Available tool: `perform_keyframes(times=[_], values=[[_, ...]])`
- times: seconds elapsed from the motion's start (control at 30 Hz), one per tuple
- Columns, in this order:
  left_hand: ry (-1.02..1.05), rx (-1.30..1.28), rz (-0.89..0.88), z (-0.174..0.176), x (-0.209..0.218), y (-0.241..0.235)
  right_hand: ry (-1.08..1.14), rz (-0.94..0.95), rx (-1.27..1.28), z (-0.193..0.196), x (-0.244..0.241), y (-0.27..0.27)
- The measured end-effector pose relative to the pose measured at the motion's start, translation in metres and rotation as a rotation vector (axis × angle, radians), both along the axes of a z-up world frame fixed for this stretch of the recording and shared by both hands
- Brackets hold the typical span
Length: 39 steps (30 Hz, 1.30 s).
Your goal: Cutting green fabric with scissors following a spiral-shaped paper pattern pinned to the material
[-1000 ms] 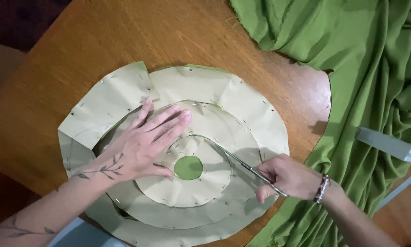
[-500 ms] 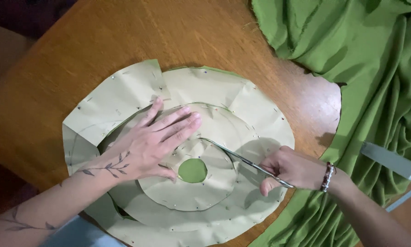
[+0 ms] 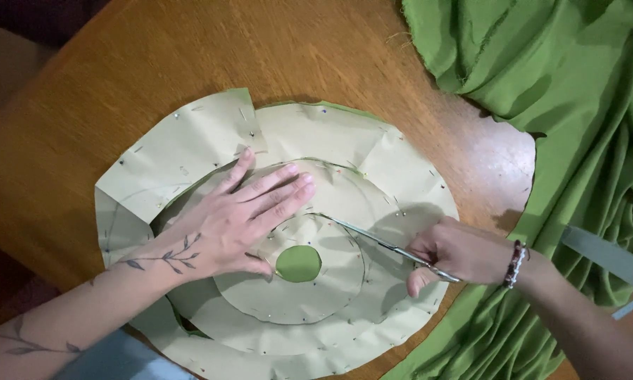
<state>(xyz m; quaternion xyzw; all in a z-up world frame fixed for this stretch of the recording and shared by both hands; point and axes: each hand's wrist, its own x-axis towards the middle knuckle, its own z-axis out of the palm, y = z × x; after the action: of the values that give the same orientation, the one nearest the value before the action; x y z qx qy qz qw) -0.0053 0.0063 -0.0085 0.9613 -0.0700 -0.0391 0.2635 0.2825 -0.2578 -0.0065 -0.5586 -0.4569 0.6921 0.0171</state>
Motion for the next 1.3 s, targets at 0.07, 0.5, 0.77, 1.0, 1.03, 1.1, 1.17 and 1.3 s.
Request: perform_keyframes(times=[0.07, 0.5, 0.77, 1.0, 1.03, 1.1, 1.17, 1.3], values=[[0.004, 0.010, 0.000, 0.001, 0.000, 0.001, -0.040, 0.071, -0.142, 0.002, 0.003, 0.005], [0.012, 0.001, 0.003, -0.001, -0.002, 0.002, 0.000, 0.119, -0.153, 0.016, 0.013, 0.068], [0.001, -0.038, 0.012, 0.000, -0.001, 0.005, -0.047, 0.269, -0.121, 0.006, 0.021, 0.083], [-0.010, -0.054, 0.005, -0.005, -0.003, 0.006, -0.096, 0.367, -0.065, 0.011, 0.025, 0.103], [-0.016, -0.043, -0.007, -0.005, -0.003, 0.007, -0.115, 0.386, -0.089, 0.016, 0.024, 0.109], [-0.019, -0.032, -0.018, -0.004, -0.002, 0.008, -0.131, 0.406, -0.112, 0.017, 0.026, 0.116], [-0.011, -0.064, -0.002, -0.002, -0.002, 0.008, -0.102, 0.480, -0.051, 0.011, 0.031, 0.117], [-0.018, -0.030, 0.001, -0.004, -0.002, 0.007, -0.155, 0.541, -0.080, 0.017, 0.028, 0.131]])
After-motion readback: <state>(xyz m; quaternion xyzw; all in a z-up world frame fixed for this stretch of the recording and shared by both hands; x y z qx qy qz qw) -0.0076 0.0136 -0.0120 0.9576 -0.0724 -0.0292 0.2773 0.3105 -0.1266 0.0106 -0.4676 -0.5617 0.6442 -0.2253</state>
